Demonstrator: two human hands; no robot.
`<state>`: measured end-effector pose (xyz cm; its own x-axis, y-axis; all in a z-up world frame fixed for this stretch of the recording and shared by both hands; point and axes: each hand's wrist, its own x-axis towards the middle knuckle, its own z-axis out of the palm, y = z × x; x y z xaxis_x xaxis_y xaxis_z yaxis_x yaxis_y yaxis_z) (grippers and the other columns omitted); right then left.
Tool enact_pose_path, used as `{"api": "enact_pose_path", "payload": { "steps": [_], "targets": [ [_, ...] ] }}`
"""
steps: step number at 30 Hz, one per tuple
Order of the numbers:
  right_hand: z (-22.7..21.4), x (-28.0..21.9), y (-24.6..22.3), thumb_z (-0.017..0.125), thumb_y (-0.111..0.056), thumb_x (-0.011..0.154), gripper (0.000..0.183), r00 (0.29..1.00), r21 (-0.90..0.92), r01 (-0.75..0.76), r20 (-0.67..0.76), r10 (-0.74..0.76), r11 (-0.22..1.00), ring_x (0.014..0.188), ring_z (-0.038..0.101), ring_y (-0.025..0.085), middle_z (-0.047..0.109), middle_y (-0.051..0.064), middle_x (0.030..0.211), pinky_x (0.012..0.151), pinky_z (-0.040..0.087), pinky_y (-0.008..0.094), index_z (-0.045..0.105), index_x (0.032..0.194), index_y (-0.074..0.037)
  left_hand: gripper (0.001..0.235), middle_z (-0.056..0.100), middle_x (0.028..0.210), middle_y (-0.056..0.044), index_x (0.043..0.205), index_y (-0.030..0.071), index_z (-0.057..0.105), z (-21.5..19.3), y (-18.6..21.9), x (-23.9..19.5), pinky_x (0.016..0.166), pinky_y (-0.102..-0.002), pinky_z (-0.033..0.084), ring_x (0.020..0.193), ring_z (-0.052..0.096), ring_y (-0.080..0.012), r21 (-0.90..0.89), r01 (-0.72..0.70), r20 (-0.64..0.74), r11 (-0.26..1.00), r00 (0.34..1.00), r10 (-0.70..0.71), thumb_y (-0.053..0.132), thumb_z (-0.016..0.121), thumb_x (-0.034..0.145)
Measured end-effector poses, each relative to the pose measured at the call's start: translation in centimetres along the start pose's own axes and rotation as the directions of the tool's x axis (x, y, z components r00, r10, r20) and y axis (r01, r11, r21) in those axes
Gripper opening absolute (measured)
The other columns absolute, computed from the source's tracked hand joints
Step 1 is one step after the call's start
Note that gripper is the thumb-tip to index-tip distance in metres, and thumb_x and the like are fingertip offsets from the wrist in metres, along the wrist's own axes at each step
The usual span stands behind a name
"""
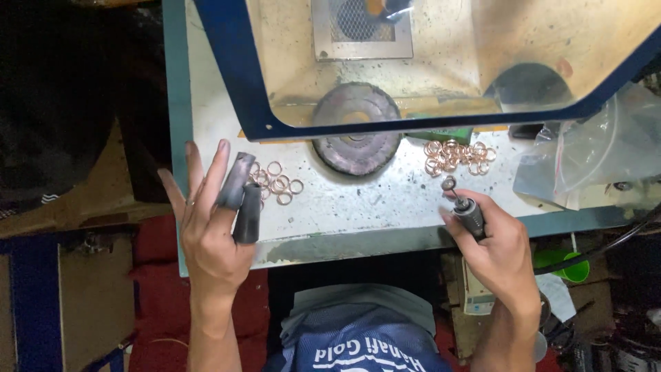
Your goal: The person uses a rotary tool to polish small copper rings on a bench-mounted buffing wheel. They hold each ring with a finger cot and press it against the spinning wheel, then place the finished rings into a pile on the workbench.
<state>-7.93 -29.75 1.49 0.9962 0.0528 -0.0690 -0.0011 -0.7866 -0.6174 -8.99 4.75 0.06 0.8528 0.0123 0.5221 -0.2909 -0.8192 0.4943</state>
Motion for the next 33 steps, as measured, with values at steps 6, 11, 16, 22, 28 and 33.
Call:
{"api": "enact_pose_path", "payload": {
  "steps": [6,11,16,22,28,33],
  "targets": [
    [-0.4,0.2,0.3,0.068,-0.014,0.091,0.035,0.995,0.149,-0.074,0.08,0.062,0.986,0.121,0.069,0.019,0.074,0.006,0.13,0.097,0.053,0.033,0.065,0.126,-0.009,0.031,0.056,0.146,-0.021,0.125,-0.009,0.066,-0.3,-0.7,0.1,0.12,-0.082,0.023,0.146,0.04,-0.0508,-0.023,0.018,-0.006,1.0,1.0,-0.018,0.013,0.064,0.103],
    [-1.3,0.4,1.3,0.071,-0.015,0.088,0.038,0.971,0.14,-0.206,0.153,0.184,0.968,0.09,0.065,0.01,0.077,-0.004,0.123,0.083,0.046,0.026,0.067,0.126,-0.015,0.028,0.06,0.14,-0.021,0.12,-0.006,0.069,-0.9,-0.5,0.5,0.122,-0.073,0.032,0.142,0.046,-0.0518,-0.114,0.007,0.025,0.993,1.0,-0.004,0.013,0.065,0.099],
    [-1.9,1.0,3.0,0.073,-0.012,0.086,0.043,0.97,0.22,-0.157,0.217,0.108,0.963,0.125,0.067,0.017,0.075,0.003,0.129,0.107,0.045,0.03,0.068,0.128,-0.015,0.025,0.062,0.134,-0.026,0.108,-0.01,0.071,-1.3,-0.3,1.1,0.123,-0.065,0.035,0.138,0.051,-0.0533,-0.201,-0.021,0.022,0.979,0.999,0.026,0.009,0.071,0.092],
    [-1.4,0.4,4.7,0.071,-0.008,0.087,0.043,0.956,0.427,-0.259,0.24,0.167,0.866,0.097,0.076,0.02,0.077,0.01,0.113,0.09,0.063,0.034,0.068,0.13,-0.007,0.022,0.067,0.123,-0.027,0.107,-0.015,0.068,-1.5,0.3,1.7,0.117,-0.058,0.047,0.129,0.059,-0.0506,-0.266,-0.017,-0.006,0.964,1.0,0.016,0.002,0.069,0.093],
    [-0.6,0.7,3.7,0.074,-0.01,0.087,0.031,0.995,0.341,-0.097,0.03,0.092,0.935,0.113,0.07,0.019,0.075,0.006,0.124,0.102,0.054,0.033,0.072,0.117,-0.005,0.017,0.069,0.118,-0.029,0.097,-0.018,0.068,-1.5,0.3,1.2,0.097,-0.047,0.062,0.124,0.063,-0.0527,-0.236,-0.011,-0.036,0.972,0.999,0.003,-0.002,0.07,0.092],
    [0.6,0.8,1.3,0.081,-0.011,0.086,0.025,0.948,0.351,-0.22,-0.144,0.285,0.91,0.085,0.063,0.012,0.071,0.001,0.091,0.08,0.053,0.026,0.076,0.11,-0.01,0.016,0.069,0.12,-0.027,0.107,-0.017,0.067,-1.0,-0.3,0.1,0.095,-0.048,0.065,0.124,0.066,-0.0522,-0.25,0.023,-0.096,0.968,0.994,-0.048,-0.005,0.067,0.096]
  ]
}}
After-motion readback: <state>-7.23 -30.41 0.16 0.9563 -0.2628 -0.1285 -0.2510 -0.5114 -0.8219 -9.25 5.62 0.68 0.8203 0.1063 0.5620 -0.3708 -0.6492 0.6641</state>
